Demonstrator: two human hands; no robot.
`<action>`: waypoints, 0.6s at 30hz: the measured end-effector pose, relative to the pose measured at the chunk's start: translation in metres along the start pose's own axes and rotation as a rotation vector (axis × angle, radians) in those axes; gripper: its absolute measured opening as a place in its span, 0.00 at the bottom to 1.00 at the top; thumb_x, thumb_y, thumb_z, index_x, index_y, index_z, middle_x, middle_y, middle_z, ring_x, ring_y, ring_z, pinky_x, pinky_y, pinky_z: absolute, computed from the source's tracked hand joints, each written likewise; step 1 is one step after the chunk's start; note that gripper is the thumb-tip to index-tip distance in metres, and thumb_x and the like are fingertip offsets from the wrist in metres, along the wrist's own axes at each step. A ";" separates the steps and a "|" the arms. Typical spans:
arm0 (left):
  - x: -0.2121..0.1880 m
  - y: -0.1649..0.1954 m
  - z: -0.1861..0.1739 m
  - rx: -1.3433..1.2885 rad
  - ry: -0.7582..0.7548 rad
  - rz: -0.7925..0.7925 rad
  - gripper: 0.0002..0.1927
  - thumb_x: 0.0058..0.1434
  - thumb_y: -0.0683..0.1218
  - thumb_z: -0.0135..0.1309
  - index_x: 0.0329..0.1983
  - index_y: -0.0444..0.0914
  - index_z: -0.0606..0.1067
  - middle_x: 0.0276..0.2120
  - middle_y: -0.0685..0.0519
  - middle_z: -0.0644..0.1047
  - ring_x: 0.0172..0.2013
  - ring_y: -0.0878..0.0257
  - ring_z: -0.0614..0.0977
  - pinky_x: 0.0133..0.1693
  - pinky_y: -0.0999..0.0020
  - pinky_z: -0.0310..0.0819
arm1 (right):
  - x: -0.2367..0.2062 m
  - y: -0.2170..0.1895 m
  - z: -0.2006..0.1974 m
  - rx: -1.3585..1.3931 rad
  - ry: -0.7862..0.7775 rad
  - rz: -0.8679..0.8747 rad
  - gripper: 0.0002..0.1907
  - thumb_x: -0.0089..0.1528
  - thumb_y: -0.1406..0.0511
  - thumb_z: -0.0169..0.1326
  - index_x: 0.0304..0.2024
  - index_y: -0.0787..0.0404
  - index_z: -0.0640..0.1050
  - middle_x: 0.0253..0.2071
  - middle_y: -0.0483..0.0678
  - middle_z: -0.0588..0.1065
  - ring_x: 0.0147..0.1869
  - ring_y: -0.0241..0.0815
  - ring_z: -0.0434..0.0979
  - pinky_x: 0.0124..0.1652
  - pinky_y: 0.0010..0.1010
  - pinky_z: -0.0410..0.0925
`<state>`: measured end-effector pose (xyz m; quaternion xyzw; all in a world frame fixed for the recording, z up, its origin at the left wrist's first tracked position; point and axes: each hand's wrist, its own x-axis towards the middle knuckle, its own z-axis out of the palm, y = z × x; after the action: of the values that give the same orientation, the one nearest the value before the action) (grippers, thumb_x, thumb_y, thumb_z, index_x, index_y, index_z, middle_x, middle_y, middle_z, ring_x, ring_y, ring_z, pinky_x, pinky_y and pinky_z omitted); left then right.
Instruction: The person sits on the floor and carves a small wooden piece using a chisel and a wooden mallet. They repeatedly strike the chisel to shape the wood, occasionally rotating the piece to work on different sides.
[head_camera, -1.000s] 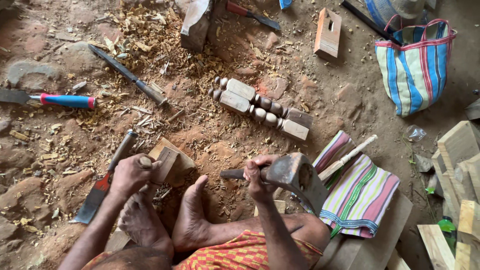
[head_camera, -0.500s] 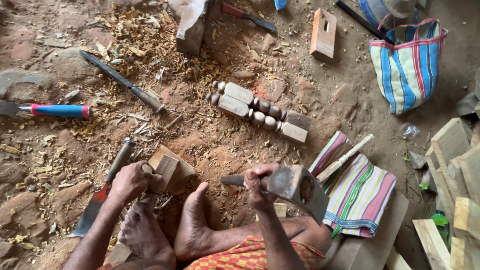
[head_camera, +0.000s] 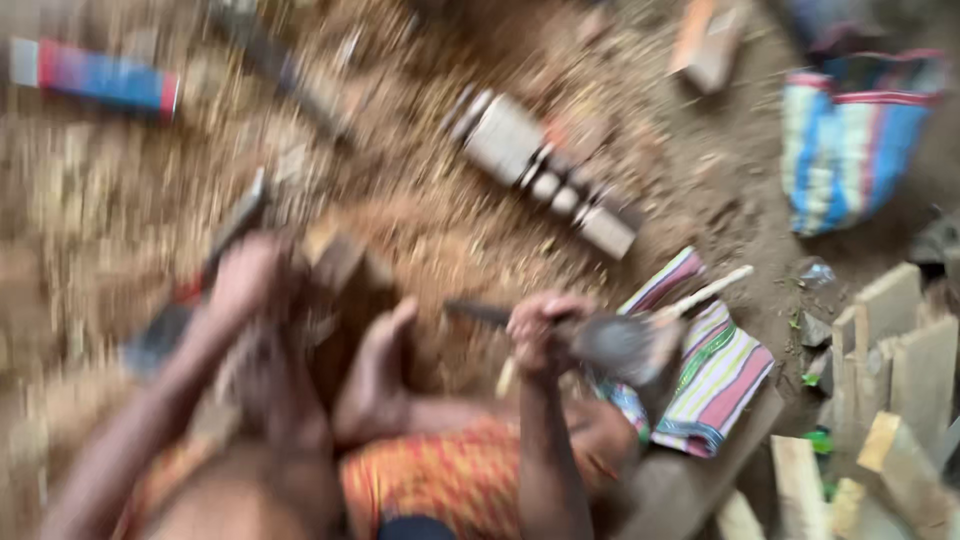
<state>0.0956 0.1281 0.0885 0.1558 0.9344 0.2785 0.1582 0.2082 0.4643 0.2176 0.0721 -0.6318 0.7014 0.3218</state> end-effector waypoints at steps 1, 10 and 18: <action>0.001 -0.005 0.007 -0.103 -0.020 -0.119 0.18 0.61 0.52 0.59 0.52 0.41 0.77 0.37 0.39 0.81 0.36 0.41 0.82 0.37 0.45 0.79 | 0.000 -0.001 0.000 0.002 -0.032 -0.022 0.13 0.70 0.66 0.59 0.48 0.60 0.66 0.27 0.46 0.67 0.25 0.37 0.67 0.21 0.28 0.66; 0.021 0.015 -0.023 0.128 -0.272 -0.263 0.27 0.64 0.67 0.56 0.33 0.38 0.80 0.18 0.53 0.73 0.17 0.66 0.70 0.15 0.68 0.63 | 0.002 -0.018 0.004 -0.046 0.018 0.059 0.15 0.71 0.68 0.57 0.48 0.57 0.62 0.25 0.44 0.62 0.18 0.33 0.60 0.18 0.27 0.62; 0.008 0.028 -0.036 -0.171 -0.339 -0.396 0.22 0.59 0.64 0.61 0.41 0.43 0.81 0.25 0.51 0.80 0.23 0.61 0.80 0.24 0.59 0.74 | 0.008 -0.014 0.006 -0.028 -0.017 0.058 0.13 0.72 0.68 0.55 0.49 0.56 0.62 0.24 0.43 0.61 0.18 0.32 0.59 0.18 0.26 0.61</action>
<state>0.0806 0.1364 0.1317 0.0006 0.8799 0.2903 0.3761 0.2078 0.4619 0.2346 0.0551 -0.6463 0.7008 0.2969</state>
